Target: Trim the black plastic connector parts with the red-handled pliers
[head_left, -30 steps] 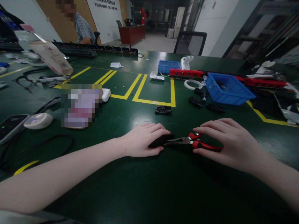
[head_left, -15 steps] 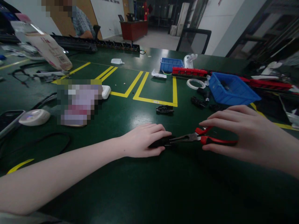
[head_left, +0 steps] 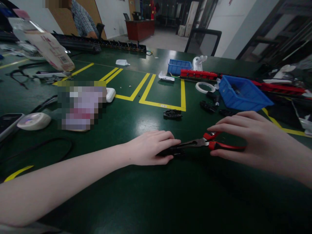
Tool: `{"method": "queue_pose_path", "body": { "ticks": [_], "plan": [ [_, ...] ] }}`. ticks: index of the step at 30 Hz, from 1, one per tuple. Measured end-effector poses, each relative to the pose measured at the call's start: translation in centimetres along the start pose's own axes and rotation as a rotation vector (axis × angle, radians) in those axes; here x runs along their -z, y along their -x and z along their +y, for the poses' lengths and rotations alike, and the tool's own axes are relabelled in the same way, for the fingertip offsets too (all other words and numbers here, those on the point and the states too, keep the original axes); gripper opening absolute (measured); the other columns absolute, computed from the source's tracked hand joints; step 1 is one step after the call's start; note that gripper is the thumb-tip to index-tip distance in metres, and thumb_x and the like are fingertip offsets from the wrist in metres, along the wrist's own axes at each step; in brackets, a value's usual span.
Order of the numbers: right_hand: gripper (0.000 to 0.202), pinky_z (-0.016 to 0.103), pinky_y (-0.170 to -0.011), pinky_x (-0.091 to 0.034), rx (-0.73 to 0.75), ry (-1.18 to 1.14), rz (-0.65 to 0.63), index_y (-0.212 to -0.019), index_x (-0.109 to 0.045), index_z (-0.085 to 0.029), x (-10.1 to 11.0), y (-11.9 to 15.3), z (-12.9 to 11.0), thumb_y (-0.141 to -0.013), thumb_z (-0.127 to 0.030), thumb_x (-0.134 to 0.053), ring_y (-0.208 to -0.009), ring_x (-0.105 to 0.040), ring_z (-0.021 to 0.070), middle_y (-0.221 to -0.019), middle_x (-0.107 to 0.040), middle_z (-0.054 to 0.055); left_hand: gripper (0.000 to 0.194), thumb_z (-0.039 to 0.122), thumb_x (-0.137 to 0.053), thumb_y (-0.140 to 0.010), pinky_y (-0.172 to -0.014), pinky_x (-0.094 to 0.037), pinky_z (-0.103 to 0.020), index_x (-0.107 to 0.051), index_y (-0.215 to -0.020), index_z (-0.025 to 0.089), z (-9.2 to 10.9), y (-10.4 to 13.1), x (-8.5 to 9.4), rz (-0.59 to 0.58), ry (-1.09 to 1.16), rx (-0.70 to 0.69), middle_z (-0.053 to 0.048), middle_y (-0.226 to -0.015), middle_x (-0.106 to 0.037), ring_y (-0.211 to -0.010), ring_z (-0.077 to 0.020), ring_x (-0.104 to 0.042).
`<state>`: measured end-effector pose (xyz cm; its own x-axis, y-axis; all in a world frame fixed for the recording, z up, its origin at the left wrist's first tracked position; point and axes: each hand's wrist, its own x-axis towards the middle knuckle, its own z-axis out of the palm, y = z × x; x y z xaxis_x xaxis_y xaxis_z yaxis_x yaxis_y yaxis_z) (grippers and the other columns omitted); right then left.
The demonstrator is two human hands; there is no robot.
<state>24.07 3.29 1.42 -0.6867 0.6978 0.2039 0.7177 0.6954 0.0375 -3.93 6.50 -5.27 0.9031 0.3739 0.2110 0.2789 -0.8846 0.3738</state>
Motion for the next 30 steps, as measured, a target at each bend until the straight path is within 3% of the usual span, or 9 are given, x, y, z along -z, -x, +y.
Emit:
{"method": "queue_pose_path", "body": {
  "ticks": [30],
  "plan": [
    [0.043,0.046,-0.076,-0.044,-0.063,-0.083,-0.158,-0.101,-0.066,-0.023,-0.43,-0.27,-0.79,-0.078,-0.058,-0.056,-0.081,-0.058,0.0245,-0.092,-0.066,0.007,0.047,0.020,-0.052,-0.088,-0.081,-0.051,-0.032,-0.039,-0.133,0.016,0.04,0.07,0.07,-0.029,0.017,-0.020,-0.012,-0.124,-0.051,-0.101,-0.0210,-0.056]
  ]
}}
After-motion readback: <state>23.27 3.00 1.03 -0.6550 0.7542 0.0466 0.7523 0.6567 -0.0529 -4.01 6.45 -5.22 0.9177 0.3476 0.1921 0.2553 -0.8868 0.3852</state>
